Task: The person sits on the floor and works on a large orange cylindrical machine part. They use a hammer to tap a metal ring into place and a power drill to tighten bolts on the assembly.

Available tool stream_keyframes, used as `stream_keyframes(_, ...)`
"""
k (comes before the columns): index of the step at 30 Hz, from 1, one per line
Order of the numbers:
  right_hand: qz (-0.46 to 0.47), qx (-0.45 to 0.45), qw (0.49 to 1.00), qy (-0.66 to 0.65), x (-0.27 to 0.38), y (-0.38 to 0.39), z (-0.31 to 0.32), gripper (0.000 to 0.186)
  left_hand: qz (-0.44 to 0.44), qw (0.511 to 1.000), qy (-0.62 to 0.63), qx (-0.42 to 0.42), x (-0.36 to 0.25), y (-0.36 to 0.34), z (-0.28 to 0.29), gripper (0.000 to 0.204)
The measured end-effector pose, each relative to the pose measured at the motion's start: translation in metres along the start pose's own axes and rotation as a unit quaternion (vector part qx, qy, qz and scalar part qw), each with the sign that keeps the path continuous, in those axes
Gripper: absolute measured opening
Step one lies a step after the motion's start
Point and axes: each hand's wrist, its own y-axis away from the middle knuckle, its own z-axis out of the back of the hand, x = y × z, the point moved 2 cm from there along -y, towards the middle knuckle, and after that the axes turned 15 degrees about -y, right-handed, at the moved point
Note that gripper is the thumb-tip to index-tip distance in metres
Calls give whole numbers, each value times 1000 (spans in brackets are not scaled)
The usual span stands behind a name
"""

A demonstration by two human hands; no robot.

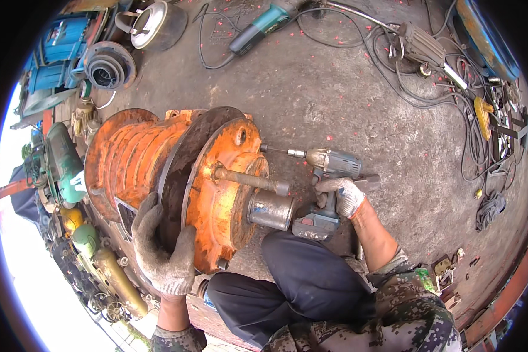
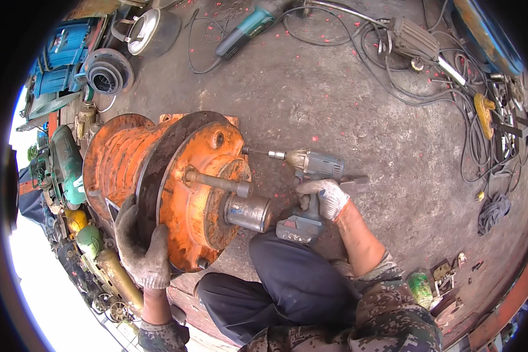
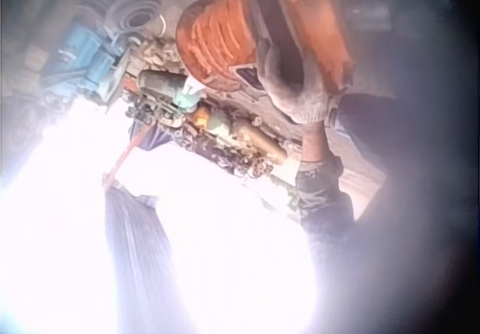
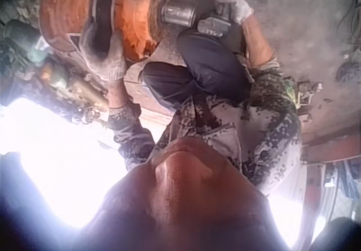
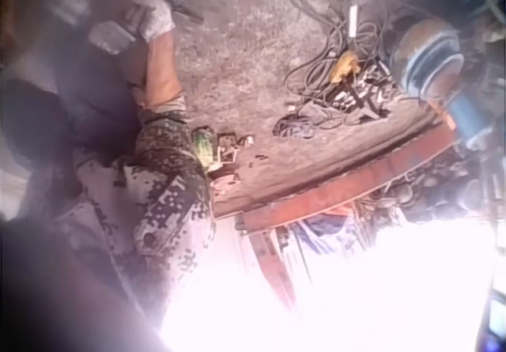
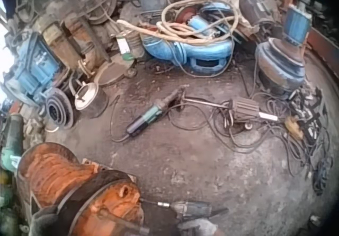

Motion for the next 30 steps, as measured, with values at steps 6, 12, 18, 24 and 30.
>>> stream_keyframes(6,1,-5,1000,-19,-2,-3,1,29,-2,1000,8,2,2,3,1,61)
stream_keyframes(12,8,1,1000,-13,-5,-6,4,25,-4,1000,28,-9,4,4,-1,59)
stream_keyframes(18,4,-24,1000,-11,-6,-2,-1,22,-7,1000,8,-21,1,0,-1,57)
stream_keyframes(24,30,-30,999,-16,-14,0,2,26,13,987,162,-21,2,4,-10,59)
stream_keyframes(30,-7,-22,999,-40,-12,1,2,27,13,995,102,-12,5,4,-8,61)
